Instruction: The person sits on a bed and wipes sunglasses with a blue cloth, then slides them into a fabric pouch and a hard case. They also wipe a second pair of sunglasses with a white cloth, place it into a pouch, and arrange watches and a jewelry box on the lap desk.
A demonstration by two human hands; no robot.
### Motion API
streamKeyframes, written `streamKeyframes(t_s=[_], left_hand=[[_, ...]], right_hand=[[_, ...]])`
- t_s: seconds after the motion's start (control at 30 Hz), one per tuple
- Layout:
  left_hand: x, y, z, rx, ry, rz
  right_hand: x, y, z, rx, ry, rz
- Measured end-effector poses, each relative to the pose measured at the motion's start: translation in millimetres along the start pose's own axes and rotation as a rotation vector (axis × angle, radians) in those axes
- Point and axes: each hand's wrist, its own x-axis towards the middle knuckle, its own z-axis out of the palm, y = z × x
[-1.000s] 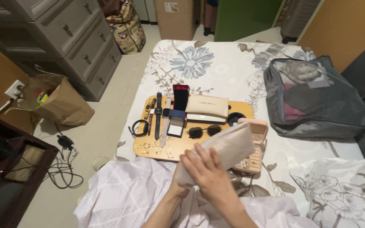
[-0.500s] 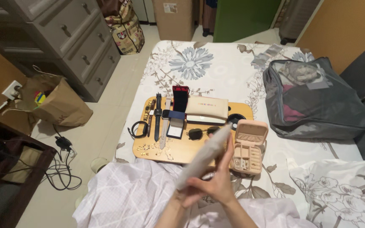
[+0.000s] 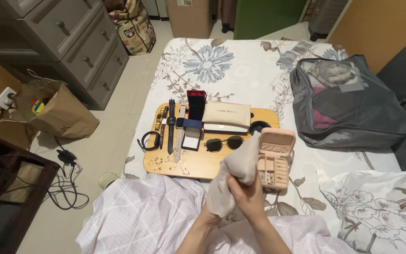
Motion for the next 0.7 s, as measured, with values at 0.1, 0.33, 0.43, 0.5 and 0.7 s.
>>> streamKeyframes(t_s=[0.1,0.33,0.43,0.5,0.7], left_hand=[[2.7,-13.4,-7.5,0.729,0.024,0.039],[-8.0,-60.0,-38.6,0.744,0.011,0.294],[-12.5,-65.5,-48.8,0.445,-0.047,0.267],[-15.0,-65.9,-46.2,0.256,-0.09,0.24],[-15.1,-74.5,-27.5,-0.078,0.003,0.06]], right_hand=[[2.3,4.3,-3.1,0.329,-0.231,0.169],[17.9,-13.4,-35.9,0.543,0.042,0.029],[29.0,-15.4,-57.7,0.535,0.034,-0.026],[33.8,-10.9,-58.4,0.581,-0.018,0.145],[28.9,-10.9,-49.0,0.64,-0.051,0.24]])
